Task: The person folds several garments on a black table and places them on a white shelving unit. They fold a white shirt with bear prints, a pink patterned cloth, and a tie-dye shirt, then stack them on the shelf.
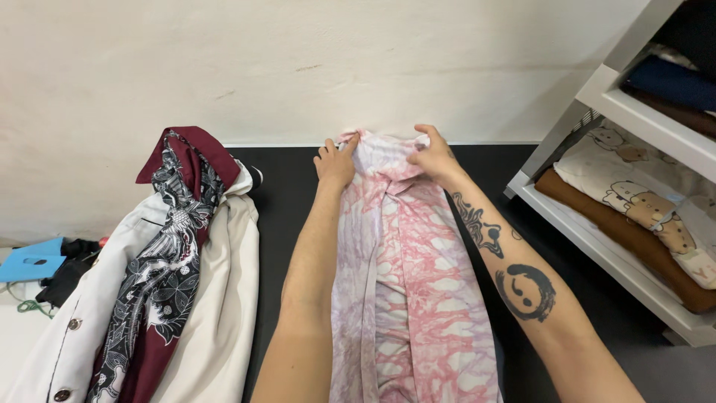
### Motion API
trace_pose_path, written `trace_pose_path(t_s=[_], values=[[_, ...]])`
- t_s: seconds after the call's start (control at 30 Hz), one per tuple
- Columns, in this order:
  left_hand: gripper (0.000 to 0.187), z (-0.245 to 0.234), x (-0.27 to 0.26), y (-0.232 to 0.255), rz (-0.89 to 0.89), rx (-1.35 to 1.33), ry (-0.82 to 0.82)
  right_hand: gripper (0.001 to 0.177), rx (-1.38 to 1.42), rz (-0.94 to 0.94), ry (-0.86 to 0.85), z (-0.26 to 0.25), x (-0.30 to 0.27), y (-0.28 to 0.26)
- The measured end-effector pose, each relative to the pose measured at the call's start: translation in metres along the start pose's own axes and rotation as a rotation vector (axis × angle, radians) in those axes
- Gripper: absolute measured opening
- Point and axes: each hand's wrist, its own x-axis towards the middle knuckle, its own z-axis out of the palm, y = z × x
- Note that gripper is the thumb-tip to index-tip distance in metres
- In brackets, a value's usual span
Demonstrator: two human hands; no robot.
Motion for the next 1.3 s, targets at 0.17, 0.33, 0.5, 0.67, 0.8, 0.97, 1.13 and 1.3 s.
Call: trace_pose_path(t_s=[0.17,0.33,0.5,0.67,0.8,0.97,1.13,1.3], values=[[0.075,-0.019,0.005,-0.004,0.018,-0.016,-0.142,0.071,-0.107,-0.485,0.136,0.039,0.007,0.006],[0.074,-0.04,0.015,-0.01,0.049,-0.096,-0.261,0.076,-0.491,-0.824,0.155,0.105,-0.021,0.013],[0.078,-0.02,0.014,-0.026,0.144,-0.141,-0.227,0.075,-0.347,-0.862,-0.006,0.129,-0.077,-0.001],[0.073,-0.004,0.008,-0.05,0.194,-0.313,-0.114,0.045,-0.417,-0.757,-0.158,0.095,-0.113,-0.02],[0.068,-0.032,-0.04,-0.042,0.233,-0.378,-0.127,0.027,-0.449,-0.593,-0.262,0.038,-0.15,-0.024],[0.071,-0.099,-0.206,-0.023,0.404,-0.234,-0.136,0.038,-0.548,-0.672,-0.304,-0.038,-0.245,-0.015],[0.063,-0.172,-0.403,-0.021,0.298,-0.248,0.02,0.044,-0.655,-0.541,-0.124,-0.077,-0.355,-0.01],[0.026,-0.181,-0.524,-0.025,-0.184,-0.562,0.034,0.039,-0.731,0.134,0.004,-0.093,-0.443,-0.002]])
